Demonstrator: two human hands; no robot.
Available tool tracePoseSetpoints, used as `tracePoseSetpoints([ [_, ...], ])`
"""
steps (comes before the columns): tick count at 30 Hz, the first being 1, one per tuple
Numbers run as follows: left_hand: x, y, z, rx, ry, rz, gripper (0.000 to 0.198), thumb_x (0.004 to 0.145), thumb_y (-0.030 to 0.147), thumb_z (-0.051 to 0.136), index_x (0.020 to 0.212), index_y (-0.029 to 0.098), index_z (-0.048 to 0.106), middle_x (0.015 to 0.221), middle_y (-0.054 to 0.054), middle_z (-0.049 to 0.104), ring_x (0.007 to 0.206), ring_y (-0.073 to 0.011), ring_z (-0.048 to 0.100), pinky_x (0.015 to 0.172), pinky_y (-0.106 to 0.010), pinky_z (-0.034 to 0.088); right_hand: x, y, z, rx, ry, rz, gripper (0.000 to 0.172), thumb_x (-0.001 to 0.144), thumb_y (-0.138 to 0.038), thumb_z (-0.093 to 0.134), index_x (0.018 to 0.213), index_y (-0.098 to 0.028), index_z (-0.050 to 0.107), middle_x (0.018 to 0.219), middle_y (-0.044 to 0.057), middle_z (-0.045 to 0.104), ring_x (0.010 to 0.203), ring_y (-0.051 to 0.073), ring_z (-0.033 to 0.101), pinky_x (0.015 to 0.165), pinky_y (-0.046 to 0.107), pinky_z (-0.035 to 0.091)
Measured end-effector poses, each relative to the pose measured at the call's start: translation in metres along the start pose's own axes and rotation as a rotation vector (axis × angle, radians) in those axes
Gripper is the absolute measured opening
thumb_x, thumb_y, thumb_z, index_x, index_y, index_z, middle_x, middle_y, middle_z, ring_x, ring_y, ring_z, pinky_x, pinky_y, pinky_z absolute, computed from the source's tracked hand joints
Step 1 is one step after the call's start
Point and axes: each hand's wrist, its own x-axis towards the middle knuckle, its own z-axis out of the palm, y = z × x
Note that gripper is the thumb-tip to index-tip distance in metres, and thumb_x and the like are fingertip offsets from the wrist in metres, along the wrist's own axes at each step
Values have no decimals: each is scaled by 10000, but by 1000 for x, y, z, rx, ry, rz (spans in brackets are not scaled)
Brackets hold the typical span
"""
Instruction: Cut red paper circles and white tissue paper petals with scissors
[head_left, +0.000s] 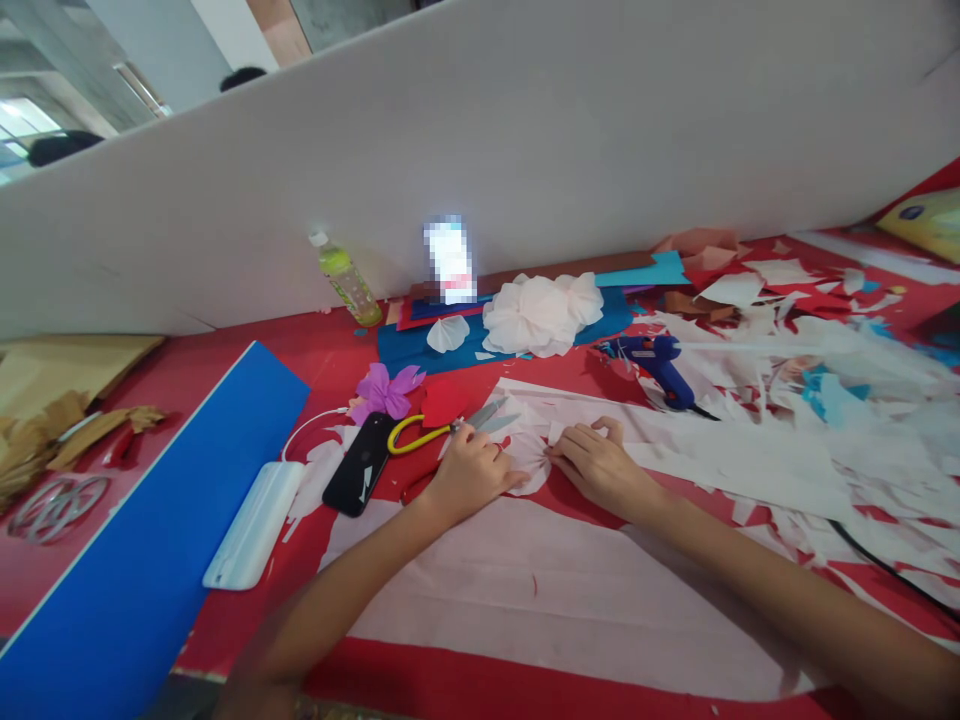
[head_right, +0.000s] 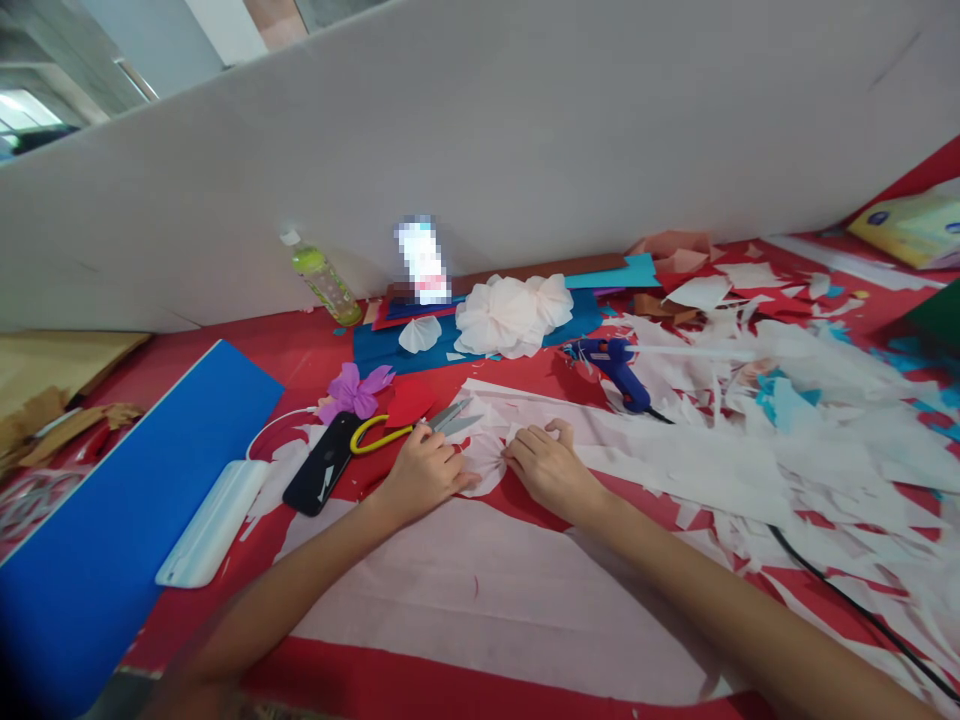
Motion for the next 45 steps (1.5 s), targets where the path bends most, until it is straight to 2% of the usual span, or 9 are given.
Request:
tracePoseSetpoints([
  [5,0,20,0,-38,77,-103,371,904,383,437,641,163,579,614,-35,604,659,-173,530,667,-347,312,0,0,-1,8,-19,5,267,928,-156,355,787,-168,582,723,21,607,694,149,506,779,333,204],
  [12,1,34,3,-31,-37,-86,221,878,320,498,737,163,566,673,-33,606,719,-188,552,680,-337,347,0,-1,-1,4,-15,8,263,920,-150,356,772,-169,572,714,21,604,690,153,510,775,338,204],
  [20,1,32,1,-31,-147,-60,185,906,247,470,793,159,586,686,-34,623,700,-183,581,574,-296,358,1,0,-3,3,-26,-2,253,911,-126,360,784,-171,574,728,17,610,689,143,507,777,338,206],
  [23,1,30,-3,-74,-153,-50,230,892,324,497,758,164,594,654,-31,624,656,-176,587,552,-286,357,0,1,-2,19,-26,-12,257,919,-138,359,786,-172,577,728,15,606,696,146,515,771,340,212],
  [26,2,26,-9,-157,-105,-78,336,893,424,459,710,173,586,625,-21,619,624,-161,584,551,-274,363,0,3,0,46,-44,-43,264,930,-160,357,795,-172,584,743,18,605,707,147,520,776,343,219],
  [32,8,7,-14,-189,14,-306,262,908,218,375,733,166,561,666,-20,621,648,-143,580,575,-251,372,4,4,-10,195,-13,-61,276,950,-203,358,793,-170,583,777,19,626,726,126,542,786,332,235],
  [36,9,-5,-16,-278,61,-373,252,912,187,345,769,164,551,684,-14,617,651,-130,570,604,-243,388,7,1,-16,274,1,-105,258,952,-242,371,818,-172,580,780,27,630,728,125,544,768,321,250],
  [39,9,-10,-19,-353,20,-324,185,902,188,396,821,165,560,751,-11,634,702,-127,573,646,-243,404,4,0,-8,263,0,-174,273,956,-242,358,811,-175,580,755,23,623,706,130,521,763,322,252],
  [45,10,-11,-22,-411,-227,-9,184,913,221,428,895,163,602,909,-38,612,850,-147,545,727,-256,414,-2,3,4,95,-78,-314,351,957,-165,303,781,-168,606,740,37,617,699,139,483,756,335,245],
])
